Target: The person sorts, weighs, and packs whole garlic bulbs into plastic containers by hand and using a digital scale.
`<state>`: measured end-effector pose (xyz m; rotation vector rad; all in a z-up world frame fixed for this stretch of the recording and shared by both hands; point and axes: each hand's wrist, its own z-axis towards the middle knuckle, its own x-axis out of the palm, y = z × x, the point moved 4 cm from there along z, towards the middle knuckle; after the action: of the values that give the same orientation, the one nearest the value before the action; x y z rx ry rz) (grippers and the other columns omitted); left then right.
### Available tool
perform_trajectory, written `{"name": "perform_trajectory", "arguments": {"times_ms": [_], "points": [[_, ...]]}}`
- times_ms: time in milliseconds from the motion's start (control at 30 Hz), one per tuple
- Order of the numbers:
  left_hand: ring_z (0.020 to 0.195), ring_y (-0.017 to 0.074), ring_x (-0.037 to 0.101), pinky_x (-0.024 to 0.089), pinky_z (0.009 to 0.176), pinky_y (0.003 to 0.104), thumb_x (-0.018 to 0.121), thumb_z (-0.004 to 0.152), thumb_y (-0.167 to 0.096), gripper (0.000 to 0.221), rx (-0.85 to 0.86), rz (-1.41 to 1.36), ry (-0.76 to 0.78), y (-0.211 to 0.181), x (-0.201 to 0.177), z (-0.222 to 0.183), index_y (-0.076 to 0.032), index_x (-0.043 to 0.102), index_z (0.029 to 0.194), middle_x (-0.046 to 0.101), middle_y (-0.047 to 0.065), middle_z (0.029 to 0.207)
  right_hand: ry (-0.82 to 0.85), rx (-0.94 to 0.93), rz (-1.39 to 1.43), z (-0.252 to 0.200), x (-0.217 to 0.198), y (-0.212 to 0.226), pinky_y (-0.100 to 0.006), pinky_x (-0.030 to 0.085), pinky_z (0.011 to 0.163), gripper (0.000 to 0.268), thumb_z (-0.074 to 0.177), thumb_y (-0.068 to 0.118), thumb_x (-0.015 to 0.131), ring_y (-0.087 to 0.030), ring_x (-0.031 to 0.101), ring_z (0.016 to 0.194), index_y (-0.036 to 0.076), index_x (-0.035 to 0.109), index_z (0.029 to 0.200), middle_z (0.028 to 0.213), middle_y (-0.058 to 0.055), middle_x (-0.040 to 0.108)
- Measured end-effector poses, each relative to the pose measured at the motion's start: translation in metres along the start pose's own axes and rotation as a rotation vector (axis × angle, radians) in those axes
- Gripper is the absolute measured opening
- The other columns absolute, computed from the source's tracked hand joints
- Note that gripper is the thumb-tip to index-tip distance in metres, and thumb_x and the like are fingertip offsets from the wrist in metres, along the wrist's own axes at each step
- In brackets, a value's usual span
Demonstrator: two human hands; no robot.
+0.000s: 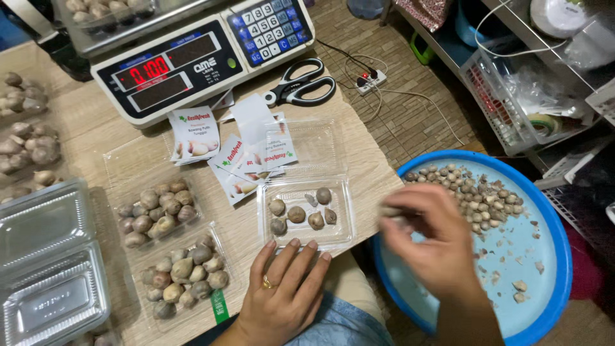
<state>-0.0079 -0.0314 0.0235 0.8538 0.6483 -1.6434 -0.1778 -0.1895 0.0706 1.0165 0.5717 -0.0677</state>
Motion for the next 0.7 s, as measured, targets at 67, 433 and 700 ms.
{"name": "perform_trajectory", "arguments": {"times_ms": [67,433,700], "points": [[0.123,0.0279,0.060,0.041,0.109,0.053,0.054,0.099,-0.030,0.039,-0.003,-0.013,0.006,0.001,0.001,-0.004,-0.015,0.067,0.133,0.064,0.009,0.135,0.150,-0.069,0.027,0.021,0.035,0.023,-0.025,0.052,0.081,0.024,0.086,0.007,0.075,-0.018,0.065,0.099,0.011,0.072,0.110,0.108,-0.008,0.064],[0.124,0.0279,0.060,0.040,0.109,0.052,0.055,0.097,-0.030,0.040,0.005,-0.048,0.016,0.002,0.003,-0.005,-0.015,0.066,0.132,0.064,0.009,0.135,0.099,0.053,0.140,0.024,0.045,-0.014,-0.019,0.059,0.077,0.031,0.088,0.014,0.080,-0.015,0.066,0.107,0.013,0.074,0.119,0.117,-0.007,0.066],[0.123,0.0273,0.061,0.040,0.109,0.051,0.051,0.099,-0.032,0.040,0.014,-0.030,0.002,0.002,0.000,-0.001,-0.016,0.067,0.132,0.066,0.007,0.134,0.038,0.538,-0.391,-0.117,0.020,-0.320,-0.037,0.051,0.077,0.025,0.088,0.012,0.072,-0.024,0.065,0.085,0.017,0.074,0.112,0.101,-0.010,0.070]]}}
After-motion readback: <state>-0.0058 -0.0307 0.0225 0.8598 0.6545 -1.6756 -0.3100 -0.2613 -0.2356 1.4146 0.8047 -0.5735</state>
